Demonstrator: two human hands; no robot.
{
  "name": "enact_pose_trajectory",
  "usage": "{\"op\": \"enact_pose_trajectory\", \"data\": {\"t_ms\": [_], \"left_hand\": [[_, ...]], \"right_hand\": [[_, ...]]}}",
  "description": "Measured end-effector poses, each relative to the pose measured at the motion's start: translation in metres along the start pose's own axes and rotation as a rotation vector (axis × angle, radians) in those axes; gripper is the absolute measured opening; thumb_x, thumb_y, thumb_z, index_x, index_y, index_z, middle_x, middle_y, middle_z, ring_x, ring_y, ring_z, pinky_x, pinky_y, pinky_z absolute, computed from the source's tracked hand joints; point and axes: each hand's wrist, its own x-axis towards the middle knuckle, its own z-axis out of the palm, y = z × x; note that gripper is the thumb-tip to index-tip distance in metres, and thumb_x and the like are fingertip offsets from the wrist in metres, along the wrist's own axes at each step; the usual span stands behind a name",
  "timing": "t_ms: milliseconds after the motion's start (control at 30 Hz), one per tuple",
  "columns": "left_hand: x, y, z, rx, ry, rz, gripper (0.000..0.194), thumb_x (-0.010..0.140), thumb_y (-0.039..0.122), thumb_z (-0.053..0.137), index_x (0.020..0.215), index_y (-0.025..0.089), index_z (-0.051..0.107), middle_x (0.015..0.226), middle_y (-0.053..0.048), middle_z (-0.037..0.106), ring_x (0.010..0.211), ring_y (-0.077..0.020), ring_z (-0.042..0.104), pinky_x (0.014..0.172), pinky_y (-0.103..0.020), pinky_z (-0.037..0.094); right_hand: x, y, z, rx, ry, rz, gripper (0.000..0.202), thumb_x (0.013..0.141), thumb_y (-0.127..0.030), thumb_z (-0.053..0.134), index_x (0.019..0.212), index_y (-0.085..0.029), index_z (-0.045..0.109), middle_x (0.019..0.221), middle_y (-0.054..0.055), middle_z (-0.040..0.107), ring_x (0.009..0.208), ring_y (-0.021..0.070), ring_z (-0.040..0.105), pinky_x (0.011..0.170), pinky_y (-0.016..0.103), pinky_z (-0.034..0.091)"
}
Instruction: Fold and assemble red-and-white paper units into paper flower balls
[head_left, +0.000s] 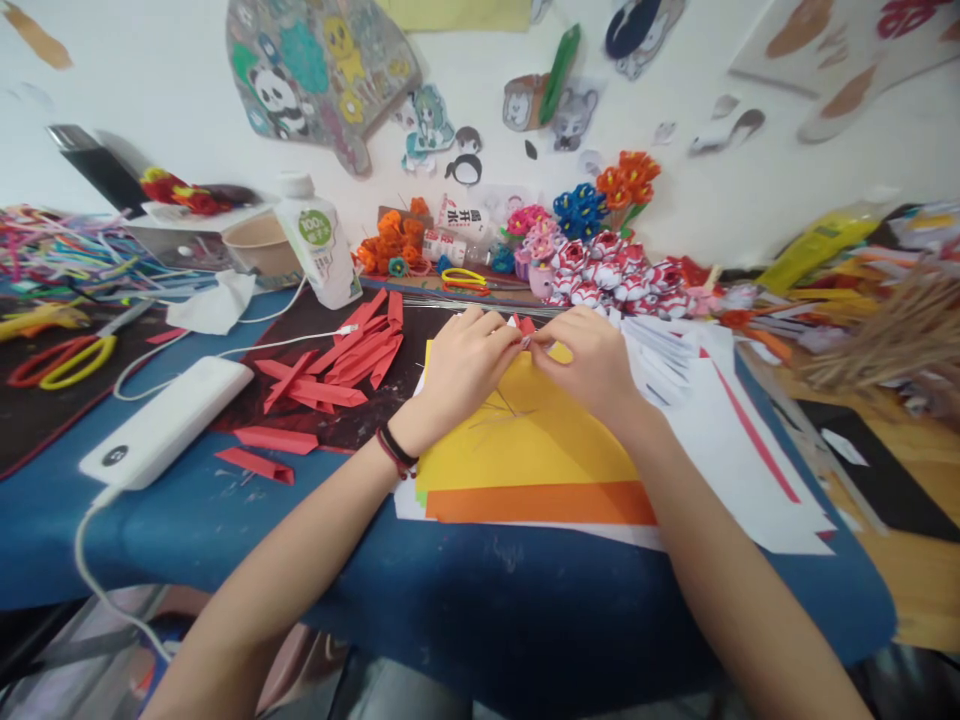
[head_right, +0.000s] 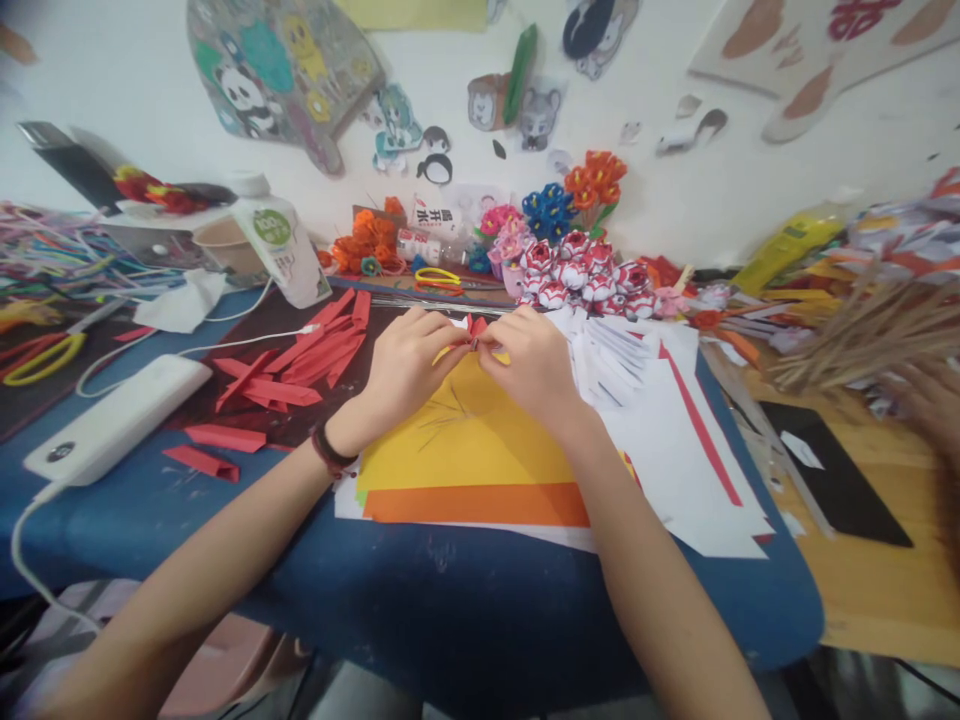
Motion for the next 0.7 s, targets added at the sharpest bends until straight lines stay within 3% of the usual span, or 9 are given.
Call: {"op": "enact_pose_trajectory", "data": {"t_ms": [367,700], "left_hand": [[-0.002,-0.0024,0.0041,0.069,0.048,0.068,0.026,0.105,0.031,0.054,0.096,0.02,0.075,0.09,-0.004,0.072,0.085,-0.0201,0.053,0.074,-0.034,0.038],[-0.0017,-0.0017,0.0039,0.03,0.015,0.063,0.026,0.106,0.031,0.052,0.1,0.02,0.074,0.093,-0.006,0.072,0.088,-0.0206,0.054,0.074,-0.035,0.038]], "right_hand": [[-0.0004,-0.0001,-0.0013,0.017,-0.004,-0.037,0.016,0.086,-0.009,0.063,0.076,-0.02,0.069,0.074,0.004,0.073,0.077,0.0226,0.063,0.071,0.035,0.048],[0.0,0.001,-0.0032,0.022,-0.02,-0.012,0.016,0.086,-0.011,0.062,0.075,-0.021,0.068,0.075,0.004,0.073,0.077,0.0229,0.063,0.072,0.036,0.048]]}}
